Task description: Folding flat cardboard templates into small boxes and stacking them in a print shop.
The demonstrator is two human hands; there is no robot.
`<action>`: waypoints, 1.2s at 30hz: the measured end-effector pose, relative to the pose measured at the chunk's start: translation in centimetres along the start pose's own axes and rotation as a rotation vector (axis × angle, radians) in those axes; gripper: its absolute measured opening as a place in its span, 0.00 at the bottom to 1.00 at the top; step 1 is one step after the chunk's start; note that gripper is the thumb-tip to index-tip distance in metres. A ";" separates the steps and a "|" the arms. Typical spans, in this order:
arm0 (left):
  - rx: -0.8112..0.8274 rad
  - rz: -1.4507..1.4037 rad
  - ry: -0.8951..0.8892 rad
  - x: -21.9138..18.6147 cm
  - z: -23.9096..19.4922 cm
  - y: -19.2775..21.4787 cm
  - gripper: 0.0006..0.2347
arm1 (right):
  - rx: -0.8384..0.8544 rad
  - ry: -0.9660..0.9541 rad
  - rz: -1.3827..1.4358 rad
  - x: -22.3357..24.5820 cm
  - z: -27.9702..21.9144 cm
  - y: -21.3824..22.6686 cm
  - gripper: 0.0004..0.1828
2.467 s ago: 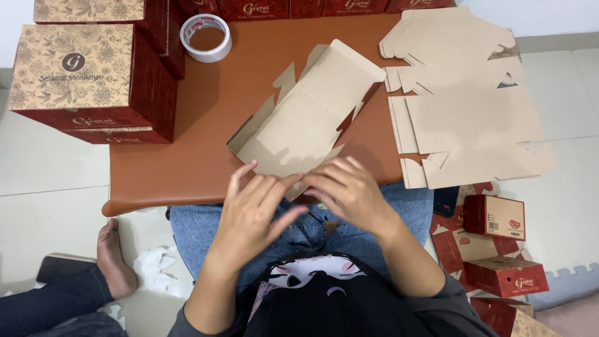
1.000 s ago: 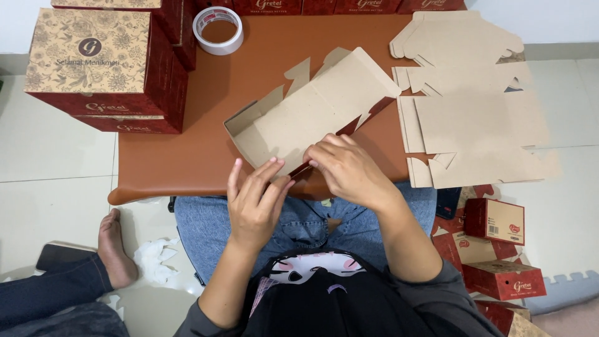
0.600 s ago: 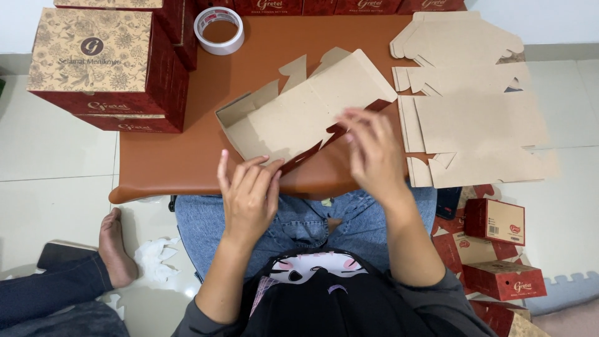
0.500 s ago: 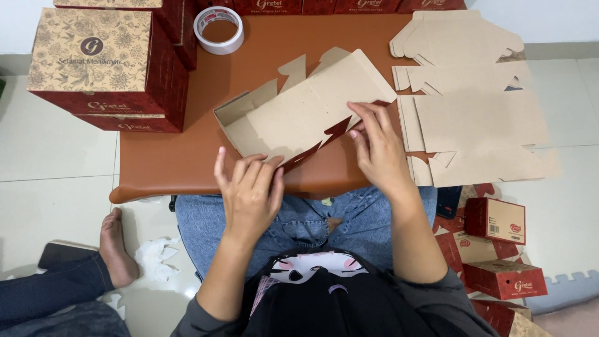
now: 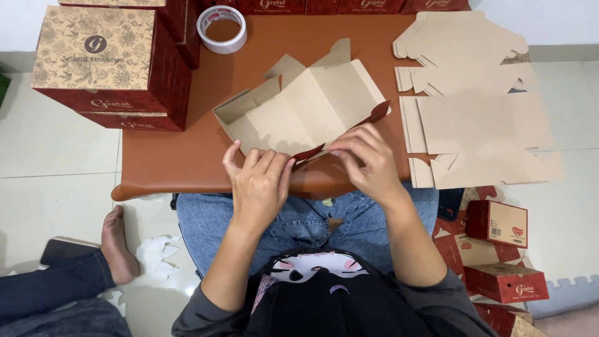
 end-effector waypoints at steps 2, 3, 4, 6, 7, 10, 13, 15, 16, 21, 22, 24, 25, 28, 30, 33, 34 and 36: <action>-0.004 -0.005 -0.005 0.0 0.0 0.0 0.05 | -0.007 0.022 -0.007 1.1 0.7 -0.3 0.04; -0.007 -0.013 -0.007 0.0 0.0 0.0 0.05 | -0.011 0.041 -0.016 1.7 1.0 -0.4 0.04; -0.008 -0.011 -0.007 0.1 0.0 0.1 0.05 | -0.011 0.043 -0.015 2.1 1.3 -0.6 0.04; 0.003 -0.035 -0.014 0.1 0.0 0.0 0.05 | -0.038 0.123 -0.023 3.1 1.7 -0.7 0.04; 0.004 -0.037 -0.015 0.1 0.0 0.0 0.05 | -0.039 0.122 -0.024 3.3 1.9 -0.7 0.04; 0.010 -0.058 -0.005 0.0 0.1 -0.1 0.06 | -0.047 0.162 -0.083 3.9 2.1 -0.7 0.04; 0.003 -0.070 0.009 0.0 0.1 -0.1 0.06 | -0.064 0.163 -0.124 3.8 1.9 -0.9 0.05; 0.015 -0.077 0.012 0.1 0.0 -0.1 0.06 | -0.078 0.150 -0.141 4.0 2.1 -0.8 0.05; 0.013 -0.075 0.014 0.1 0.0 -0.1 0.06 | -0.076 0.152 -0.139 4.1 2.1 -0.8 0.05; 0.028 -0.100 0.041 0.2 0.0 -0.3 0.08 | -0.030 0.175 -0.126 5.7 2.6 -0.9 0.06; 0.031 -0.103 0.040 0.1 0.0 -0.3 0.08 | -0.031 0.172 -0.128 5.7 2.5 -1.1 0.06; 0.030 -0.103 0.030 0.0 0.1 -0.2 0.08 | 0.013 0.202 -0.113 5.7 2.4 -1.6 0.05; 0.032 -0.106 0.029 0.0 0.1 -0.2 0.08 | 0.013 0.199 -0.117 5.8 2.4 -1.9 0.05; 0.034 -0.113 0.039 0.0 0.0 -0.2 0.07 | 0.003 0.191 -0.081 6.3 2.5 -2.4 0.09; 0.063 -0.075 0.033 0.0 -0.3 -0.4 0.06 | -0.013 0.183 -0.072 6.8 2.6 -2.3 0.09; 0.078 -0.128 0.034 -1.0 -0.2 -0.4 0.06 | -0.048 0.138 -0.066 5.7 1.6 -2.7 0.06; 0.080 -0.136 0.027 -1.4 -0.2 -0.5 0.06 | -0.052 0.134 -0.075 5.5 1.3 -2.5 0.06; 0.081 -0.157 0.035 -1.6 -0.1 -0.5 0.05 | -0.078 0.124 -0.035 5.0 1.2 -2.4 0.05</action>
Point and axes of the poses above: each hand's wrist, its own z-axis towards the middle knuckle, its own y-axis out of the back of the hand, x = y × z, the point moved 5 cm from there along z, towards the middle knuckle, and after that the axes turned 4 degrees about -x, right-handed, at the moved point
